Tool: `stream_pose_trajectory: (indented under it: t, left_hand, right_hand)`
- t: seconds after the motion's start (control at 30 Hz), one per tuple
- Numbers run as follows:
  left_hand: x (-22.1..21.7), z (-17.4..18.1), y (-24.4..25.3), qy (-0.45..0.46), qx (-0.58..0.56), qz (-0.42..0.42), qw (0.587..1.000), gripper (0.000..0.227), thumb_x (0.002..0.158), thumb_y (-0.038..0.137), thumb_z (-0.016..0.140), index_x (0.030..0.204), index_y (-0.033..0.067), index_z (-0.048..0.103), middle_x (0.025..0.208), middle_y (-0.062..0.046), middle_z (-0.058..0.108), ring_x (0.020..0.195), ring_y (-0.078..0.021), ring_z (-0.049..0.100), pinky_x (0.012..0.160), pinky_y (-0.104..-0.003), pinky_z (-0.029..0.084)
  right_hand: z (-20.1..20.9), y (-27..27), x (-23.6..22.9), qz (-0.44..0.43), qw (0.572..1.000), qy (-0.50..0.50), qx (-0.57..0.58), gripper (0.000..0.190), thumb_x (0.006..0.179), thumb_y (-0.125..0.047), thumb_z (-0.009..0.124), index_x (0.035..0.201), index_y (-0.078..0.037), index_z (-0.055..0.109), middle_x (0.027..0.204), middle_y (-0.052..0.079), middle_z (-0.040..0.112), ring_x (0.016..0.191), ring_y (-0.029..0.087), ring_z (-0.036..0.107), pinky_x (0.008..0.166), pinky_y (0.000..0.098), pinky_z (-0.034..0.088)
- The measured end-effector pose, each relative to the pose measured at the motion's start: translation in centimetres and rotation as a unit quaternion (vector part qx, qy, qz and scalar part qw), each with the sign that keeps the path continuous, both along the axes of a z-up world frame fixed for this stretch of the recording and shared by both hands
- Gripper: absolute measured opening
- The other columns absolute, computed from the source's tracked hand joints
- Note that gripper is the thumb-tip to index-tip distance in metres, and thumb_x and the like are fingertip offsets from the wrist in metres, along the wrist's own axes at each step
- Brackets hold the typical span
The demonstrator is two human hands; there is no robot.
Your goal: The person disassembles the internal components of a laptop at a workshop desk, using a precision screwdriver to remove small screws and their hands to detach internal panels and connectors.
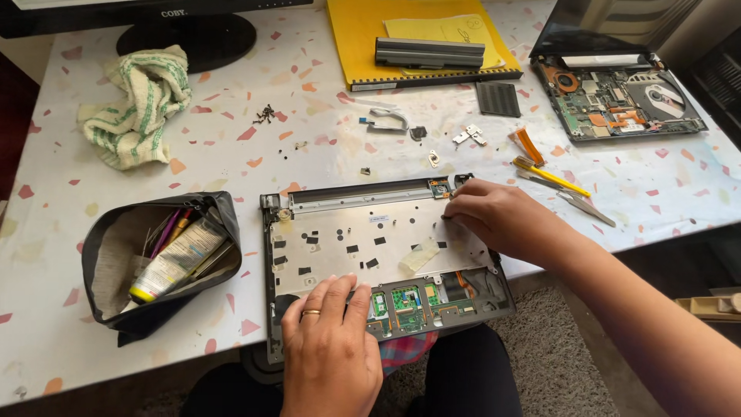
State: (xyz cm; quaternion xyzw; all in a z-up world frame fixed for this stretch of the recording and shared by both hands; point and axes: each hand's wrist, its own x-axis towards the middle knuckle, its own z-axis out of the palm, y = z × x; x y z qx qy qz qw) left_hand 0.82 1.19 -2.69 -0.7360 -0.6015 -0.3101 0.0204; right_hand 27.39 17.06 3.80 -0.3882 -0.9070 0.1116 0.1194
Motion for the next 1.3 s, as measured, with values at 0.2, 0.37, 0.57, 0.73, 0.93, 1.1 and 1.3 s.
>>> stream_pose_trajectory:
  t: [0.2, 0.37, 0.57, 0.73, 0.93, 1.1, 1.3]
  left_hand:
    - [0.0, -0.1, 0.0, 0.003, 0.001, 0.004, 1.0, 0.049, 0.073, 0.018, 0.058, 0.121, 0.0179, 0.07, 0.131, -0.001, 0.066, 0.126, -0.0253, 0.059, 0.106, -0.049, 0.036]
    - [0.1, 0.3, 0.0, 0.001, 0.001, 0.003, 1.0, 0.049, 0.071, 0.016, 0.059, 0.12, 0.0174, 0.069, 0.13, -0.001, 0.066, 0.125, -0.0251, 0.059, 0.106, -0.048, 0.036]
    - [0.0, 0.4, 0.1, -0.007, 0.002, -0.003, 1.0, 0.049, 0.07, 0.016, 0.06, 0.118, 0.0165, 0.068, 0.13, -0.001, 0.066, 0.125, -0.0249, 0.059, 0.105, -0.048, 0.038]
    - [0.0, 0.2, 0.1, -0.005, 0.007, 0.001, 1.0, 0.048, 0.072, 0.016, 0.059, 0.118, 0.019, 0.069, 0.13, 0.0, 0.066, 0.125, -0.0233, 0.059, 0.104, -0.046, 0.036]
    - [0.1, -0.2, 0.1, 0.003, 0.007, 0.009, 1.0, 0.052, 0.069, 0.017, 0.059, 0.12, 0.0194, 0.07, 0.131, 0.001, 0.066, 0.126, -0.0228, 0.058, 0.106, -0.047, 0.037]
    - [0.2, -0.2, 0.1, 0.009, 0.008, 0.016, 1.0, 0.051, 0.07, 0.018, 0.059, 0.12, 0.0204, 0.07, 0.131, 0.003, 0.066, 0.126, -0.0221, 0.058, 0.106, -0.047, 0.037]
    - [0.2, -0.2, 0.1, 0.01, 0.014, 0.016, 1.0, 0.05, 0.07, 0.016, 0.059, 0.119, 0.0197, 0.07, 0.13, 0.002, 0.066, 0.125, -0.0222, 0.059, 0.105, -0.046, 0.037]
  right_hand:
    - [-1.3, 1.5, 0.1, 0.03, 0.999, -0.007, 0.008, 0.003, 0.099, -0.013, 0.062, 0.096, -0.014, 0.062, 0.096, 0.005, 0.06, 0.081, 0.027, 0.062, 0.07, 0.0388, 0.047]
    - [-2.1, 1.9, 0.6, 0.049, 0.998, -0.023, 0.03, 0.006, 0.102, -0.014, 0.057, 0.096, -0.013, 0.059, 0.094, 0.004, 0.06, 0.084, 0.026, 0.061, 0.071, 0.0381, 0.047]
    - [-2.0, 1.7, 1.3, 0.052, 0.998, 0.009, -0.017, 0.011, 0.104, -0.016, 0.052, 0.095, -0.012, 0.057, 0.095, 0.005, 0.061, 0.087, 0.025, 0.061, 0.078, 0.0355, 0.047]
    - [-1.7, 1.8, 2.6, -0.011, 0.996, 0.048, -0.069, 0.012, 0.1, -0.012, 0.054, 0.106, -0.016, 0.063, 0.097, 0.003, 0.071, 0.084, 0.022, 0.067, 0.077, 0.0329, 0.05]
    - [-2.3, 1.4, 2.8, 0.011, 0.994, 0.101, -0.034, 0.027, 0.097, -0.007, 0.056, 0.12, -0.014, 0.07, 0.105, 0.007, 0.069, 0.088, 0.022, 0.07, 0.078, 0.0326, 0.054]
    - [-2.5, 0.8, 1.5, 0.001, 0.994, 0.108, -0.013, 0.01, 0.097, -0.006, 0.062, 0.099, -0.014, 0.068, 0.101, 0.005, 0.063, 0.09, 0.021, 0.065, 0.082, 0.0326, 0.051]
    - [-3.1, 1.0, 1.4, 0.009, 0.998, 0.062, 0.018, 0.013, 0.104, -0.017, 0.053, 0.098, -0.014, 0.063, 0.106, 0.007, 0.063, 0.1, 0.027, 0.061, 0.089, 0.0381, 0.048]
